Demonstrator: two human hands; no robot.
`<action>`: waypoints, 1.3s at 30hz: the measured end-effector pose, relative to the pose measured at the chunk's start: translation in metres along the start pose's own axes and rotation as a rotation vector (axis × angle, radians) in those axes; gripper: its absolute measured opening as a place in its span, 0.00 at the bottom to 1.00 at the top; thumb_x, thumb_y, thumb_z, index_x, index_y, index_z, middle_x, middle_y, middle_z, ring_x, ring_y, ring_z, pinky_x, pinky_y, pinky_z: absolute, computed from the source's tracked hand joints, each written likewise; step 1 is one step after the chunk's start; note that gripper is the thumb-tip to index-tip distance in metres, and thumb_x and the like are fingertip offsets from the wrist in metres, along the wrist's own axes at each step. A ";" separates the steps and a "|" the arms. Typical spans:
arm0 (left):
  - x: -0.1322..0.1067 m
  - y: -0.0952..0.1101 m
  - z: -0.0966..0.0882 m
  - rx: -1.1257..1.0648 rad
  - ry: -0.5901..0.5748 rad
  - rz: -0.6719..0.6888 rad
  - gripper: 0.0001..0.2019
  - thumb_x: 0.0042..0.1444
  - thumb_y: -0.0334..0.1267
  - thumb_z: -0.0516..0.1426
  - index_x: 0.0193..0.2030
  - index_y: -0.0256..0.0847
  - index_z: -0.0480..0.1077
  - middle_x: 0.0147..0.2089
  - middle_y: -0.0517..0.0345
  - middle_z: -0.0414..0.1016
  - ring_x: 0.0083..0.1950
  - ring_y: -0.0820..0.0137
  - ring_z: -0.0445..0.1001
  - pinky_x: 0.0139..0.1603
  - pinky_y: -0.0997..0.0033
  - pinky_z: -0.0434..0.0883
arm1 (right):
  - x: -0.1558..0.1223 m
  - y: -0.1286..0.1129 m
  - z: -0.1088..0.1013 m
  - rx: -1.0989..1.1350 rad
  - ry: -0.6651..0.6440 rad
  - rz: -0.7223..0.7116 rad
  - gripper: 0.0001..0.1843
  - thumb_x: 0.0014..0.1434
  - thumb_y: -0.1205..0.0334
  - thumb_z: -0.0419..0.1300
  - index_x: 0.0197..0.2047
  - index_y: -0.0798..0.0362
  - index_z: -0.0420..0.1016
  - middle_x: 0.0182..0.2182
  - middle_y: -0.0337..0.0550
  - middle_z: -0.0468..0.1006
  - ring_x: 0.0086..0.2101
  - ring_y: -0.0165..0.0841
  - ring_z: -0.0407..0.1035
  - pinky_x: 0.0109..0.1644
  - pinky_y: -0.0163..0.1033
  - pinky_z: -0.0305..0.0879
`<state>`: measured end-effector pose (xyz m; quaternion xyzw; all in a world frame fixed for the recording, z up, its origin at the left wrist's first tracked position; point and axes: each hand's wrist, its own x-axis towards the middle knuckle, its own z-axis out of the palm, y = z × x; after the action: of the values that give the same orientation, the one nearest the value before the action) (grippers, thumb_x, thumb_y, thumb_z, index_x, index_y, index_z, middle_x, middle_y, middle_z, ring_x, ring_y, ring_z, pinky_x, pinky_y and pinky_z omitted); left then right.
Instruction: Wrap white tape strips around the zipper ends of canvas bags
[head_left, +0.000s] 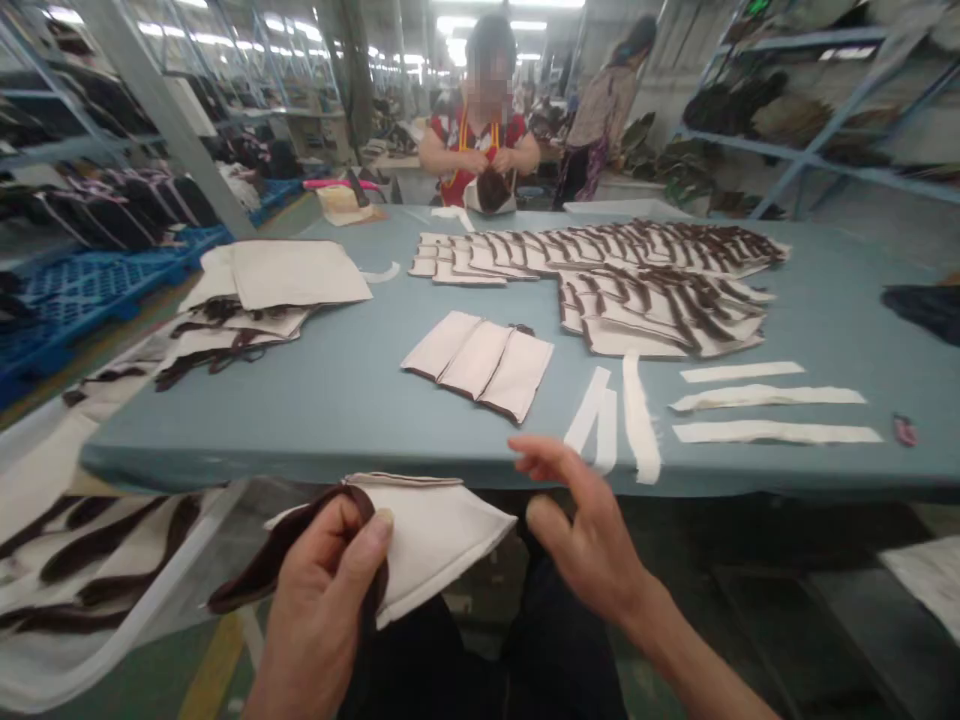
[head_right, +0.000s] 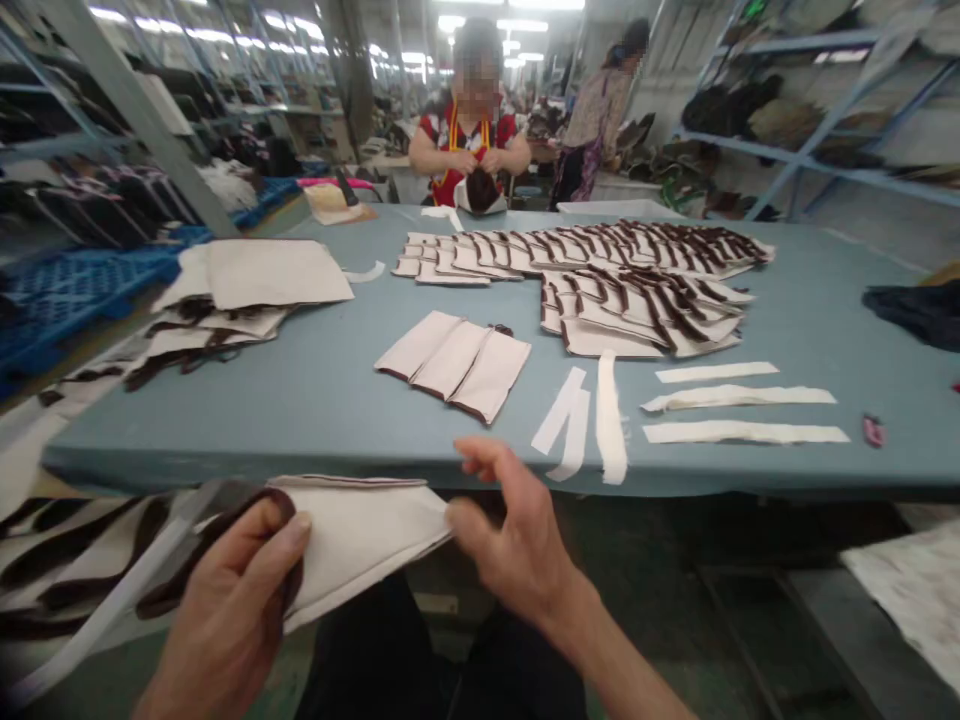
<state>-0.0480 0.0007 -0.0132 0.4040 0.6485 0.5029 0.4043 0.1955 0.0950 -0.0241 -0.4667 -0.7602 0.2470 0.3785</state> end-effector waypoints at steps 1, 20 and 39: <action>-0.003 0.003 0.014 -0.066 -0.042 -0.073 0.18 0.63 0.58 0.60 0.39 0.44 0.72 0.29 0.62 0.76 0.26 0.69 0.71 0.25 0.71 0.67 | -0.021 -0.008 0.002 0.030 0.016 -0.171 0.30 0.68 0.39 0.58 0.63 0.52 0.69 0.54 0.55 0.82 0.53 0.44 0.78 0.56 0.48 0.76; 0.003 -0.039 0.055 0.352 -0.266 0.495 0.08 0.65 0.32 0.59 0.50 0.43 0.72 0.50 0.53 0.80 0.53 0.64 0.78 0.57 0.66 0.73 | -0.090 0.013 -0.018 -0.174 0.073 -0.318 0.13 0.78 0.62 0.49 0.44 0.52 0.73 0.23 0.39 0.75 0.22 0.31 0.68 0.28 0.37 0.61; -0.013 0.002 0.048 0.184 -0.603 0.008 0.09 0.59 0.36 0.55 0.33 0.41 0.76 0.32 0.59 0.77 0.35 0.67 0.73 0.36 0.71 0.69 | -0.084 -0.028 0.011 0.389 -0.280 0.428 0.11 0.62 0.53 0.64 0.36 0.50 0.69 0.26 0.32 0.69 0.25 0.27 0.61 0.28 0.33 0.59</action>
<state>0.0013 0.0046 -0.0176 0.5722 0.5404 0.3012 0.5383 0.1955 0.0066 -0.0391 -0.4962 -0.6281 0.5236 0.2919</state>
